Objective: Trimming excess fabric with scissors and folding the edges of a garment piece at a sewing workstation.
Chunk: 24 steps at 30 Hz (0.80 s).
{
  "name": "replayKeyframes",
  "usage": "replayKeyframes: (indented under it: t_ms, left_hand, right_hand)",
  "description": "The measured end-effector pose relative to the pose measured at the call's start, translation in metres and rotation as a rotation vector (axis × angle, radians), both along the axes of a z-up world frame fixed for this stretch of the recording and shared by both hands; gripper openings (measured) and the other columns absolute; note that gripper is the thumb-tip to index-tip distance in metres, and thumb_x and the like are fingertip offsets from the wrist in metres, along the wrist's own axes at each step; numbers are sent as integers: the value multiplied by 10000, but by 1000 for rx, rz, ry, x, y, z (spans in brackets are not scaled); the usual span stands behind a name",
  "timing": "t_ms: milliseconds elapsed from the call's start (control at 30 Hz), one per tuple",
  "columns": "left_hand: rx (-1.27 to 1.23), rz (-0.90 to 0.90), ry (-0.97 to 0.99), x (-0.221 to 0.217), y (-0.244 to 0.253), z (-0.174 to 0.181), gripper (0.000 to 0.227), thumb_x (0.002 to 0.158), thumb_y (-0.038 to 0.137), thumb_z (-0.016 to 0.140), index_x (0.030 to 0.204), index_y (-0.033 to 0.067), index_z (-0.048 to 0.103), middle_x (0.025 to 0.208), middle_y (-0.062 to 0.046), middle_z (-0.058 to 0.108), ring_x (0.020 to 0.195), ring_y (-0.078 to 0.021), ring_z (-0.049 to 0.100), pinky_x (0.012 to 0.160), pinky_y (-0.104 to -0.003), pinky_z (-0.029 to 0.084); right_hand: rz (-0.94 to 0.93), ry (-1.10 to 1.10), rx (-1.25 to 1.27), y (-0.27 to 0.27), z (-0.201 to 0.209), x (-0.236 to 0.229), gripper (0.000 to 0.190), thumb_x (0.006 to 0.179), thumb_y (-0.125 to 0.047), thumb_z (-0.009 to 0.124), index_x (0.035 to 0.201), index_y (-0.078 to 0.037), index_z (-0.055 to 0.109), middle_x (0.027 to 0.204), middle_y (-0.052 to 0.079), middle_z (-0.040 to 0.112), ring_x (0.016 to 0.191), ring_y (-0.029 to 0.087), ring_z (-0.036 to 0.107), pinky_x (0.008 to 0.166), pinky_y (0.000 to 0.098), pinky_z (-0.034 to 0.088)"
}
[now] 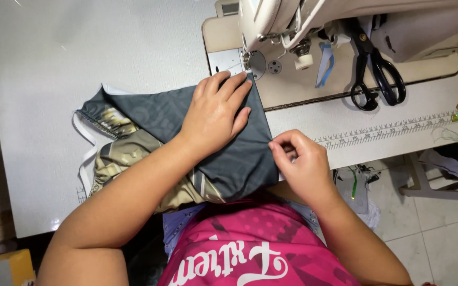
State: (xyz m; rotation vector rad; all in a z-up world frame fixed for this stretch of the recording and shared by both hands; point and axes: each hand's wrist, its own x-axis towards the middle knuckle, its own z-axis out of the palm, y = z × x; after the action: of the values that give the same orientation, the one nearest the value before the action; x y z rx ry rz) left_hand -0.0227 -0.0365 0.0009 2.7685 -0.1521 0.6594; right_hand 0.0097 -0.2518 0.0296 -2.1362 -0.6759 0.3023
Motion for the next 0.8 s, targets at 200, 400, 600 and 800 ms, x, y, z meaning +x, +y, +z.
replayKeyframes:
  t_ms: [200, 400, 600, 800]
  left_hand:
    - [-19, 3, 22, 0, 2, -1, 394, 921, 258, 543, 1255, 52, 562, 1258, -107, 532, 1205, -299, 415, 982, -440, 325]
    - [-46, -8, 51, -2, 4, 2, 402, 922, 253, 550, 1266, 45, 552, 1265, -113, 527, 1218, -307, 404, 993, -452, 319]
    - [-58, -27, 82, -3, 4, 4, 464, 887, 265, 564, 1303, 63, 526, 1260, -106, 513, 1218, -324, 388, 999, -469, 312]
    - [-31, -8, 87, 0, 2, 2, 477, 871, 271, 545, 1301, 64, 528, 1255, -107, 497, 1212, -327, 376, 1001, -471, 300]
  right_hand:
    - [-8, 613, 238, -11, -24, 3, 350, 877, -26, 584, 1192, -65, 435, 837, 134, 660, 651, 150, 648, 599, 298, 573]
    - [-55, 616, 245, -26, -26, -20, 519, 791, 63, 640, 1277, -45, 492, 878, 148, 680, 736, 150, 681, 700, 319, 603]
    - [-144, 623, 232, -43, -25, -36, 408, 843, 64, 570, 1246, -2, 579, 874, 175, 697, 721, 153, 679, 671, 333, 617]
    - [-151, 589, 243, -45, -28, -36, 388, 855, 53, 558, 1238, 3, 595, 869, 159, 679, 714, 153, 677, 642, 333, 631]
